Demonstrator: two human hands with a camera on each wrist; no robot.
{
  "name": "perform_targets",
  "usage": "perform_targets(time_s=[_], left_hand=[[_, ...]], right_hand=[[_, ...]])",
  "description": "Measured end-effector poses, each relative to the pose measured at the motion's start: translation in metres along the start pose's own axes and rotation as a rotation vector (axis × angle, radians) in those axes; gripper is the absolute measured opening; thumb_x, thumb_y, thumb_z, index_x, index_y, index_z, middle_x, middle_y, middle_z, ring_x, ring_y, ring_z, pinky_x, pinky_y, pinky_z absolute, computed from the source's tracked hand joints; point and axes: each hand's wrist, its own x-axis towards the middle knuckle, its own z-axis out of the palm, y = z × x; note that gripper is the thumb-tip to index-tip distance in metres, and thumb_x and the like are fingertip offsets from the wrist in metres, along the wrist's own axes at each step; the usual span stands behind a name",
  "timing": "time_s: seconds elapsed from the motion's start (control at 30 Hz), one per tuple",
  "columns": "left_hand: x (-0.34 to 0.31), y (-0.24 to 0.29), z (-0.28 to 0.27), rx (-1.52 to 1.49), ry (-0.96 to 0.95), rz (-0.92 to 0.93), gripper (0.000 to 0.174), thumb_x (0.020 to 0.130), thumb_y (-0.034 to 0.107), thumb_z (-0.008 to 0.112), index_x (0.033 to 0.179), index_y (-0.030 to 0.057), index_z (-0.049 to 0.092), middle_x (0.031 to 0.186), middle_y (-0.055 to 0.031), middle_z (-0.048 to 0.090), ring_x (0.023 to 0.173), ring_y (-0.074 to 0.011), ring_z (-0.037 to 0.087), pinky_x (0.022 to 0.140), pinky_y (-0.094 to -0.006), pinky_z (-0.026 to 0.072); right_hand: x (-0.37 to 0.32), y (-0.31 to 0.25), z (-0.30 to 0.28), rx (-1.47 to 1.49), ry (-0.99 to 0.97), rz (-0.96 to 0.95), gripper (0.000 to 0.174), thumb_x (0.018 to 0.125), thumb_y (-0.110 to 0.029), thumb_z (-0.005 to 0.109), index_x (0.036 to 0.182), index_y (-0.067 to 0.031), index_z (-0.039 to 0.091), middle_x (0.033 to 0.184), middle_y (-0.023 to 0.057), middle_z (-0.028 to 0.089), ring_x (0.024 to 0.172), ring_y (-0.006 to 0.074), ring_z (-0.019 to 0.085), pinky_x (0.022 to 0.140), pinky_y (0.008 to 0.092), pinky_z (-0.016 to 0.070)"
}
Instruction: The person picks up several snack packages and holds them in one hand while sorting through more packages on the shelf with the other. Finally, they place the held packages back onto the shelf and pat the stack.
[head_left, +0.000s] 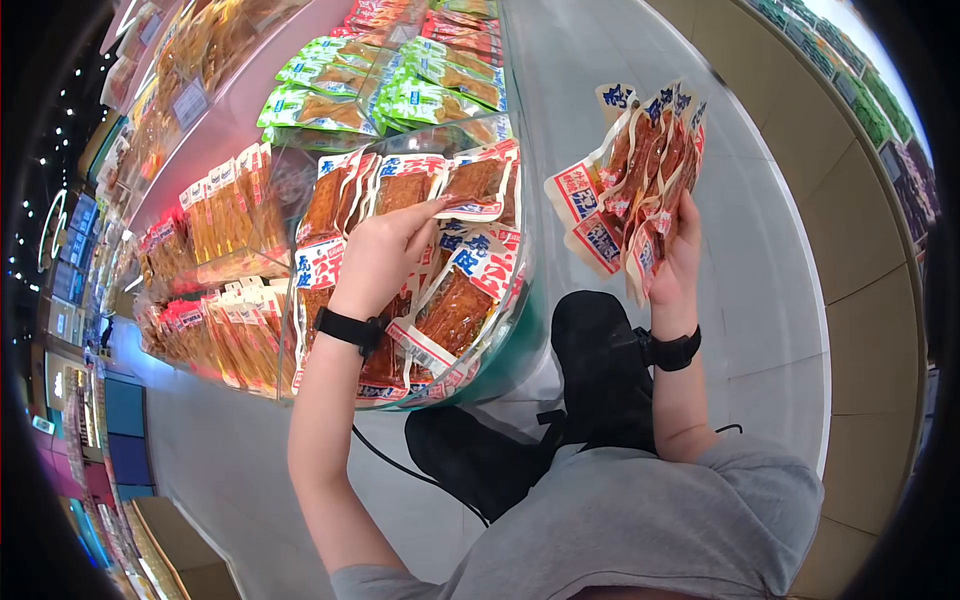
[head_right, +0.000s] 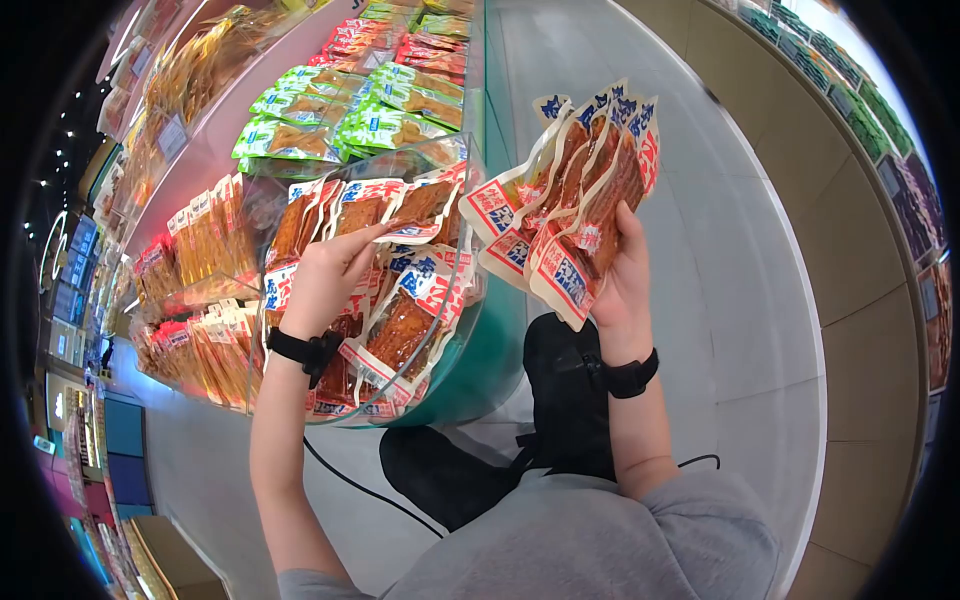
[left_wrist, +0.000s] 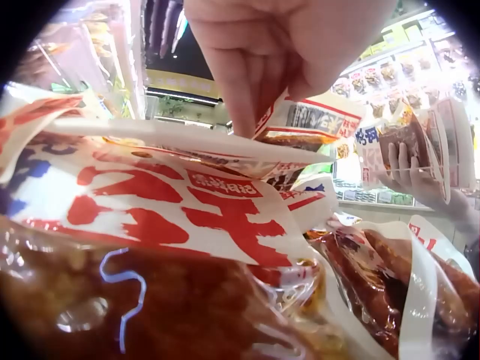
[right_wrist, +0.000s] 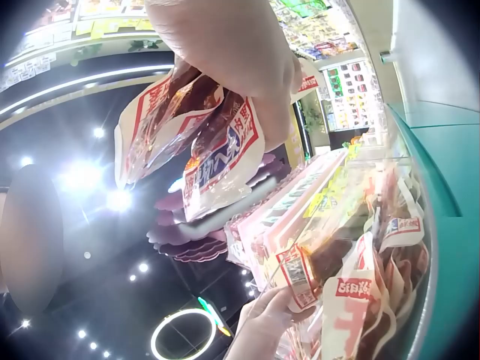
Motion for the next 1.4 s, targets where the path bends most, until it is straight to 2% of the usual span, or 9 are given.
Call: perform_targets(time_s=[0.17,0.3,0.5,0.67,0.73,0.83,1.1,1.3,1.4], left_hand=[[-0.003,0.011,-0.003,0.253,-0.091,0.226,0.022,0.070,0.024,0.067,0.086,0.0102,0.065,0.079,-0.0035,0.062,0.068,-0.0245,0.059,0.060,-0.0338,0.0483],[-0.003,0.026,-0.016,0.330,-0.315,-0.021,0.020,0.066,0.023,0.070,0.076,0.0071,0.064,0.072,-0.0066,0.059,0.064,-0.0234,0.057,0.057,-0.0316,0.0458],[-0.006,0.022,-0.035,0.249,-0.185,-0.184,0.019,0.072,0.026,0.065,0.073,0.0071,0.064,0.060,-0.0075,0.059,0.057,-0.0258,0.058,0.053,-0.0339,0.0451],[-0.008,-0.003,-0.050,0.299,-0.138,-0.364,0.029,0.067,0.023,0.070,0.088,0.0046,0.063,0.082,-0.0118,0.061,0.077,-0.0256,0.059,0.066,-0.0341,0.0467],[-0.019,-0.026,-0.044,0.358,-0.270,-0.078,0.050,0.060,0.022,0.074,0.104,0.0052,0.057,0.102,-0.0128,0.057,0.097,-0.0288,0.052,0.077,-0.0358,0.0456],[-0.014,-0.017,-0.033,0.439,-0.393,-0.148,0.068,0.055,0.022,0.076,0.116,0.0070,0.050,0.111,-0.0133,0.052,0.106,-0.0317,0.045,0.083,-0.0374,0.0443],[-0.009,-0.021,-0.027,0.501,-0.309,-0.202,0.050,0.063,0.003,0.062,0.113,0.0065,0.052,0.097,-0.0115,0.056,0.095,-0.0281,0.053,0.079,-0.0370,0.0460],[-0.011,-0.014,-0.031,0.386,-0.320,-0.096,0.069,0.053,0.024,0.078,0.113,0.0042,0.050,0.102,-0.0138,0.053,0.101,-0.0303,0.048,0.082,-0.0386,0.0434],[-0.013,-0.001,-0.037,0.516,-0.335,-0.150,0.041,0.061,0.013,0.072,0.096,0.0020,0.055,0.097,-0.0131,0.053,0.093,-0.0314,0.050,0.079,-0.0384,0.0429]], right_hand=[[-0.001,-0.002,-0.007,0.018,-0.060,0.037,0.040,0.089,-0.024,0.044,0.123,-0.0027,0.040,0.123,0.0148,0.046,0.110,0.0266,0.048,0.095,0.0433,0.0394],[-0.003,-0.004,-0.012,-0.023,-0.010,0.019,0.040,0.089,-0.023,0.045,0.123,-0.0019,0.040,0.121,0.0158,0.048,0.108,0.0275,0.050,0.093,0.0439,0.0411],[-0.006,0.001,-0.006,-0.130,0.069,-0.017,0.039,0.088,-0.017,0.045,0.121,0.0018,0.037,0.117,0.0186,0.050,0.104,0.0283,0.053,0.089,0.0429,0.0449],[-0.009,0.005,-0.003,-0.131,0.116,0.008,0.039,0.088,-0.013,0.044,0.122,0.0017,0.034,0.118,0.0190,0.048,0.104,0.0289,0.053,0.089,0.0432,0.0454],[-0.009,0.008,-0.004,-0.098,0.109,0.030,0.039,0.087,-0.012,0.045,0.123,0.0011,0.034,0.118,0.0189,0.048,0.105,0.0288,0.053,0.088,0.0432,0.0457],[-0.009,0.010,-0.008,-0.085,0.112,0.044,0.039,0.087,-0.011,0.045,0.123,0.0009,0.034,0.119,0.0187,0.048,0.105,0.0286,0.053,0.088,0.0433,0.0458],[-0.009,0.011,-0.019,-0.039,0.132,0.092,0.039,0.088,-0.017,0.047,0.121,0.0013,0.038,0.119,0.0193,0.049,0.105,0.0296,0.052,0.090,0.0454,0.0431],[-0.012,0.009,-0.012,-0.093,0.159,0.106,0.037,0.087,-0.010,0.044,0.122,0.0000,0.036,0.119,0.0176,0.049,0.106,0.0272,0.052,0.090,0.0426,0.0444],[-0.012,0.006,-0.009,-0.107,0.177,0.096,0.038,0.087,-0.011,0.044,0.122,0.0000,0.035,0.119,0.0180,0.048,0.107,0.0279,0.051,0.091,0.0438,0.0436]])
